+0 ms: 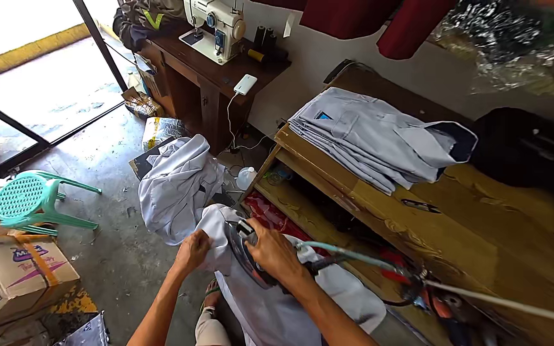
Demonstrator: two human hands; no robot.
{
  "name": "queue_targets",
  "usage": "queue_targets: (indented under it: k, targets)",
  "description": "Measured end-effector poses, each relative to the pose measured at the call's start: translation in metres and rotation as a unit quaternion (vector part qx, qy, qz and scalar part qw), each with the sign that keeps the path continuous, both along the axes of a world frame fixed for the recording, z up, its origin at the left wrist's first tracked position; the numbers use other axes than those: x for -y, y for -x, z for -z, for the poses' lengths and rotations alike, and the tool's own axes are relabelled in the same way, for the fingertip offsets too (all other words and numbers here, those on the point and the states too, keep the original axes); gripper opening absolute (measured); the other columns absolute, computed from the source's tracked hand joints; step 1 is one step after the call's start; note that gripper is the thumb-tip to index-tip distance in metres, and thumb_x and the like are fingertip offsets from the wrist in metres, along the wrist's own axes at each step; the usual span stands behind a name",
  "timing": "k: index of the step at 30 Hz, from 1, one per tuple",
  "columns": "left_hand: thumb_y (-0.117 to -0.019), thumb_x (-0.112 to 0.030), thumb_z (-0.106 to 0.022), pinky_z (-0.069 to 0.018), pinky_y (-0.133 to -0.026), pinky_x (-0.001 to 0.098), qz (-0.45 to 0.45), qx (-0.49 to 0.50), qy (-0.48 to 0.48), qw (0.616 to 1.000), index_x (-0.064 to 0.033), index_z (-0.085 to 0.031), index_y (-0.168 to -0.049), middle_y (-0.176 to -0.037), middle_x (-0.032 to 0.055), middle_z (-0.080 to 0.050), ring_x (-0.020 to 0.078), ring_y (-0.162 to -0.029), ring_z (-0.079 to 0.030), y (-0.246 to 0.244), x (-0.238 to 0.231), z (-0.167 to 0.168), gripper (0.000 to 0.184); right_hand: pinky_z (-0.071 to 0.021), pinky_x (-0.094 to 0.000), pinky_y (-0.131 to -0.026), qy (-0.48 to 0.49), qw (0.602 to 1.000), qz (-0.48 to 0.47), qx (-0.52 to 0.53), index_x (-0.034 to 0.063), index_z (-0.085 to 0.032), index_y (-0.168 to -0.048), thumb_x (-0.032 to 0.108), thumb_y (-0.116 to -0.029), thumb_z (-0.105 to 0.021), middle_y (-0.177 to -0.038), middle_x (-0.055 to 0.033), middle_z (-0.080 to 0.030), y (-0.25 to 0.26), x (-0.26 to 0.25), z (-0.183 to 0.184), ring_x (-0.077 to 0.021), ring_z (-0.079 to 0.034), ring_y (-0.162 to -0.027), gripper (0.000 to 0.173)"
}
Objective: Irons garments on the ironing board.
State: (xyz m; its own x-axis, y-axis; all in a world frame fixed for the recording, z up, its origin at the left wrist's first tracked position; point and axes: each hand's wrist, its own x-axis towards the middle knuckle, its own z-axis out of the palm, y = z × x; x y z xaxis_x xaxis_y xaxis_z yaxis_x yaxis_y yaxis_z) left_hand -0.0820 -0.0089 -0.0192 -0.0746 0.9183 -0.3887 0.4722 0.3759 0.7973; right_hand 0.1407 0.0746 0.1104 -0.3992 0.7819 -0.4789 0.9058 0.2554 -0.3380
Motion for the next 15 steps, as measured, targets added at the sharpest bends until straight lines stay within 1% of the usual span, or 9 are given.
queue_targets:
  k: [2, 4, 5, 6, 7, 8, 10, 12, 15]
  targets:
    - [-0.1044, -0.029, -0.054, -0.0565, -0.087, 0.0456, -0.015, 0.039, -0.006, 0.999, 0.0016, -0.065, -0.11, -0.094, 0.0137, -0.071, 0.0236, -0.089, -0.07, 0.01, 0.001, 0.003, 0.033, -0.0547, -0.0588, -0.075, -0.002, 1.0, -0.011, 0.007, 0.0205, -0.054, -0.144, 0.03, -0.0949, -0.064, -0.096, -0.018, -0.073, -0.008, 0.02, 0.001, -0.0401, -0.071, -0.089, 0.051]
    - [-0.1009, -0.038, -0.061, -0.0564, -0.084, 0.0433, 0.03, 0.06, -0.007, 0.998, -0.0001, -0.064, -0.112, -0.093, 0.0113, -0.07, 0.0207, -0.085, -0.068, 0.015, 0.003, -0.004, 0.04, -0.0544, -0.0576, -0.071, -0.017, 0.999, -0.041, 0.012, 0.0212, -0.057, -0.14, 0.03, -0.0928, -0.066, -0.092, -0.0167, -0.073, -0.016, 0.032, 0.002, -0.0392, -0.072, -0.085, 0.049]
    - [-0.0974, -0.042, -0.066, -0.057, -0.086, 0.0462, 0.071, 0.04, 0.003, 0.997, -0.0008, -0.065, -0.114, -0.094, 0.0116, -0.07, 0.0223, -0.087, -0.069, 0.013, 0.005, -0.011, 0.045, -0.0545, -0.057, -0.069, -0.031, 0.997, -0.064, 0.009, 0.021, -0.059, -0.138, 0.03, -0.0919, -0.067, -0.09, -0.0164, -0.072, -0.021, 0.039, 0.005, -0.0389, -0.072, -0.083, 0.048]
    - [-0.095, -0.044, -0.069, -0.0555, -0.092, 0.0517, 0.113, 0.007, 0.017, 0.993, -0.0016, -0.067, -0.116, -0.098, 0.0134, -0.072, 0.0263, -0.092, -0.07, 0.01, 0.006, -0.018, 0.047, -0.0548, -0.0566, -0.066, -0.047, 0.995, -0.087, 0.007, 0.0206, -0.061, -0.137, 0.029, -0.0909, -0.068, -0.089, -0.0164, -0.072, -0.026, 0.046, 0.007, -0.0388, -0.072, -0.08, 0.047]
    - [-0.0955, -0.041, -0.069, -0.0514, -0.097, 0.0567, 0.144, -0.019, 0.023, 0.989, -0.0027, -0.07, -0.113, -0.099, 0.0147, -0.073, 0.0293, -0.096, -0.07, 0.007, 0.006, -0.019, 0.043, -0.0554, -0.0555, -0.065, -0.058, 0.992, -0.114, 0.012, 0.0212, -0.062, -0.136, 0.031, -0.0906, -0.07, -0.087, -0.016, -0.072, -0.032, 0.053, 0.008, -0.0383, -0.071, -0.078, 0.047]
    - [-0.0982, -0.037, -0.065, -0.0505, -0.096, 0.0578, 0.158, -0.026, 0.018, 0.987, -0.0032, -0.072, -0.109, -0.098, 0.0147, -0.073, 0.0297, -0.096, -0.07, 0.006, 0.006, -0.016, 0.036, -0.0552, -0.0552, -0.064, -0.057, 0.988, -0.139, 0.018, 0.0222, -0.062, -0.137, 0.032, -0.0916, -0.07, -0.086, -0.0163, -0.071, -0.037, 0.061, 0.008, -0.0386, -0.071, -0.076, 0.048]
    - [-0.101, -0.033, -0.061, -0.0546, -0.083, 0.0491, 0.143, 0.019, -0.009, 0.989, -0.0026, -0.072, -0.101, -0.088, 0.0115, -0.071, 0.0231, -0.083, -0.068, 0.012, 0.005, -0.007, 0.032, -0.0545, -0.0551, -0.061, -0.043, 0.981, -0.187, 0.02, 0.0232, -0.062, -0.137, 0.029, -0.0914, -0.07, -0.082, -0.0166, -0.069, -0.047, 0.073, 0.005, -0.0385, -0.07, -0.071, 0.047]
    - [-0.1007, -0.035, -0.061, -0.0519, -0.072, 0.0386, 0.119, 0.077, -0.019, 0.99, -0.0032, -0.07, -0.094, -0.077, 0.0055, -0.065, 0.0144, -0.071, -0.061, 0.017, 0.004, -0.001, 0.034, -0.0537, -0.0539, -0.058, -0.031, 0.979, -0.203, 0.011, 0.0231, -0.063, -0.136, 0.027, -0.088, -0.072, -0.078, -0.0156, -0.069, -0.054, 0.077, 0.0, -0.0373, -0.069, -0.068, 0.049]
    - [-0.1002, -0.035, -0.063, -0.0504, -0.066, 0.0297, 0.111, 0.139, -0.012, 0.984, -0.0039, -0.069, -0.092, -0.072, 0.0008, -0.062, 0.0074, -0.064, -0.058, 0.021, 0.006, 0.0, 0.033, -0.0538, -0.054, -0.058, -0.043, 0.987, -0.154, -0.013, 0.0223, -0.063, -0.136, 0.026, -0.0848, -0.074, -0.079, -0.0145, -0.07, -0.057, 0.074, -0.008, -0.0368, -0.07, -0.069, 0.053]
